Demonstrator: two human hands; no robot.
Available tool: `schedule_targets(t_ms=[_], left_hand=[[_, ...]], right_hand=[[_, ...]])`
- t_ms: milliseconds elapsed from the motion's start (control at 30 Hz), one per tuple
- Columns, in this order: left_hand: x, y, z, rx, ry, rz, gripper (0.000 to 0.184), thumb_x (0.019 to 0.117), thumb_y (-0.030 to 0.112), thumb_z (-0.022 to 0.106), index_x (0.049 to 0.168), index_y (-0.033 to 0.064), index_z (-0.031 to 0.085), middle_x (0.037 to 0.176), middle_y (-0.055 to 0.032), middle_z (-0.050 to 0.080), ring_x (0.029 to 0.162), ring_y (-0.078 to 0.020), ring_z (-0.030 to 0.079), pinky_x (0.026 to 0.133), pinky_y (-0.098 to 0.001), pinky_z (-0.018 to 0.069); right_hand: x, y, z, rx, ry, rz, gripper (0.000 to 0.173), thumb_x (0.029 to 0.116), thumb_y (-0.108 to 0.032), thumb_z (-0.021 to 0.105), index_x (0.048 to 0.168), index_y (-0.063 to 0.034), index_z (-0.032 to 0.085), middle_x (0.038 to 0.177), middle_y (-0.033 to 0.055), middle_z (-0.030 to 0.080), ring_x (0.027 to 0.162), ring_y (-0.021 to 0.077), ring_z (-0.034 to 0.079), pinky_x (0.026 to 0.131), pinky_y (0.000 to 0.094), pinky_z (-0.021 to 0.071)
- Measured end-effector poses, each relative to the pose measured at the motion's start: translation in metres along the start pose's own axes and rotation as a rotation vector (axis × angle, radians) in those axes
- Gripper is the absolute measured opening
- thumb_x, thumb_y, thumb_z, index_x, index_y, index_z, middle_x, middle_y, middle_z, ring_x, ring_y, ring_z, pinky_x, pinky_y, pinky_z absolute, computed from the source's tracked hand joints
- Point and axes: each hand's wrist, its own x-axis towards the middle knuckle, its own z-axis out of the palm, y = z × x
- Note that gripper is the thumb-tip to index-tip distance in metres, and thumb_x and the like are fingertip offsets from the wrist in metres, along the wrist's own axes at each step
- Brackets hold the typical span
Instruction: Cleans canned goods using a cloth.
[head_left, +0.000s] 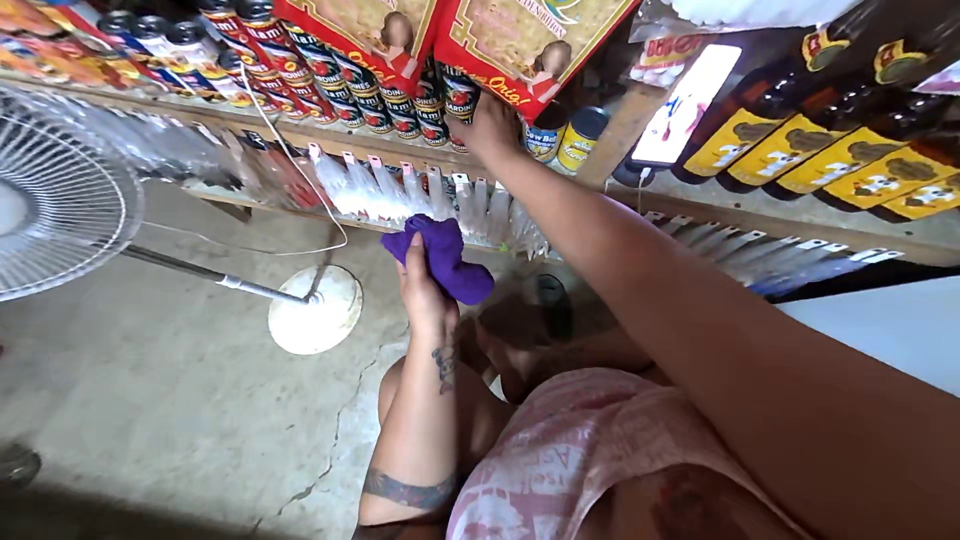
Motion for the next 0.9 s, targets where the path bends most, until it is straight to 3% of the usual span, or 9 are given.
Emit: schedule_targets(t_ms=[133,433,533,633,800,900], left_hand=[[0.001,0.003,-0.007,-0.019,-0.009,0.002,0.027,0.1092,0.030,0.042,0.124,0.0112,0.055,0.101,-0.0035,0.069,0.094,-0.0125,0.069,0.082,-0.0344,0.0592],[0.002,0.007,-0.008,-0.047,-0.014,-0.016,0.027,0.1093,0.030,0.042,0.122,0.0113,0.056,0.099,-0.0035,0.069,0.092,-0.0125,0.069,0.081,-0.0340,0.0597],[0.003,0.004,-0.004,-0.041,-0.016,-0.017,0.027,0.1090,0.030,0.043,0.121,0.0109,0.056,0.099,-0.0039,0.069,0.092,-0.0131,0.070,0.080,-0.0344,0.0598],[0.004,0.003,-0.003,-0.026,-0.007,-0.027,0.027,0.1089,0.030,0.043,0.124,0.0107,0.055,0.100,-0.0044,0.069,0.093,-0.0136,0.069,0.081,-0.0344,0.0597],[0.004,0.000,-0.001,-0.001,-0.005,-0.013,0.026,0.1095,0.029,0.041,0.120,0.0106,0.057,0.098,-0.0035,0.070,0.091,-0.0129,0.070,0.080,-0.0339,0.0599],[0.004,-0.004,0.002,0.014,-0.001,-0.011,0.026,0.1096,0.029,0.041,0.118,0.0113,0.058,0.096,-0.0030,0.070,0.089,-0.0125,0.070,0.078,-0.0334,0.0599]], right_hand=[[0.011,-0.010,-0.006,0.049,-0.029,0.038,0.063,0.0946,-0.043,0.068,0.137,0.0028,0.057,0.135,0.0221,0.061,0.130,0.0349,0.056,0.110,0.0538,0.0412],[0.025,-0.006,0.000,0.111,0.067,-0.050,0.056,0.0939,-0.036,0.071,0.137,-0.0016,0.060,0.138,0.0177,0.061,0.135,0.0292,0.052,0.116,0.0486,0.0365],[0.024,-0.001,0.002,0.285,0.161,-0.096,0.049,0.0957,-0.028,0.071,0.133,0.0015,0.062,0.134,0.0179,0.064,0.133,0.0253,0.055,0.115,0.0417,0.0382],[0.018,0.004,0.005,0.608,0.260,-0.138,0.037,0.0963,-0.010,0.068,0.128,0.0081,0.062,0.129,0.0216,0.064,0.129,0.0228,0.057,0.113,0.0331,0.0403],[-0.012,0.018,-0.012,0.817,0.068,-0.076,0.035,0.1047,-0.017,0.055,0.131,0.0059,0.059,0.133,0.0191,0.061,0.131,0.0188,0.054,0.113,0.0353,0.0399],[-0.027,0.032,-0.012,0.952,0.003,-0.136,0.038,0.1000,-0.014,0.063,0.131,0.0076,0.058,0.128,0.0183,0.063,0.125,0.0166,0.058,0.110,0.0333,0.0450]])
